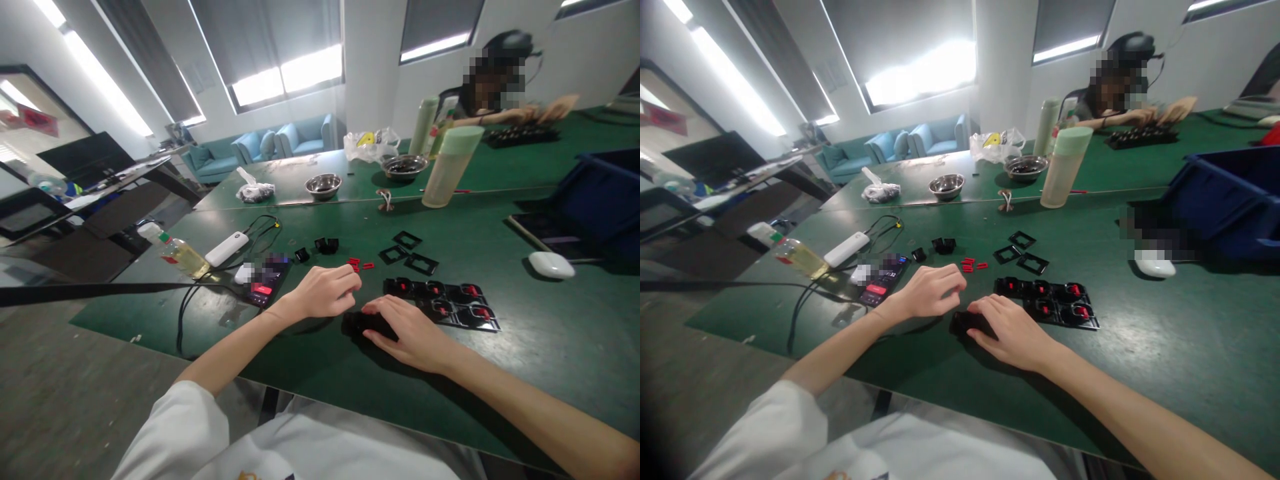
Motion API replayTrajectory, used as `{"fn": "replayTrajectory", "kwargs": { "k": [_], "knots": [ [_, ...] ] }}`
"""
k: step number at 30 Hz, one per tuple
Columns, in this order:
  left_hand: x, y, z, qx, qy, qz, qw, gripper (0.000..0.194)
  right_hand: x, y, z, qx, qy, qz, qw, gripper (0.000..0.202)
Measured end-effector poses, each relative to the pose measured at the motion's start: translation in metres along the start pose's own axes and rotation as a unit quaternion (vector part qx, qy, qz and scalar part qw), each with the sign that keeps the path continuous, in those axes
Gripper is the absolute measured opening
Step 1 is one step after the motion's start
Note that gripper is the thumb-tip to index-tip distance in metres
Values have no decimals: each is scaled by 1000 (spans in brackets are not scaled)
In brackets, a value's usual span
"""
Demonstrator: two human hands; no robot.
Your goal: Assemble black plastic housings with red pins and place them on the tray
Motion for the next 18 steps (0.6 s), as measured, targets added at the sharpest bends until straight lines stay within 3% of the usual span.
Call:
{"fn": "replayTrajectory", "kwargs": {
  "k": [7, 18],
  "knots": [
    [-3, 16, 15, 39, -21, -58, 997, 15, -1, -2, -2, 12, -15, 9, 1000, 21],
    [1, 32, 32, 70, -26, -81, 994, 16, -1, -4, -2, 13, -14, 12, 1000, 21]
  ]
}}
Point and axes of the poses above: each hand's wrist, its own y-axis towards the middle knuckle, its own x-axis out of the back of the hand, z = x × y, the point moved 3 cm from there along y, towards the middle knuckle, and after that the axes turned 13 degrees about -z, right-handed, at the moved point
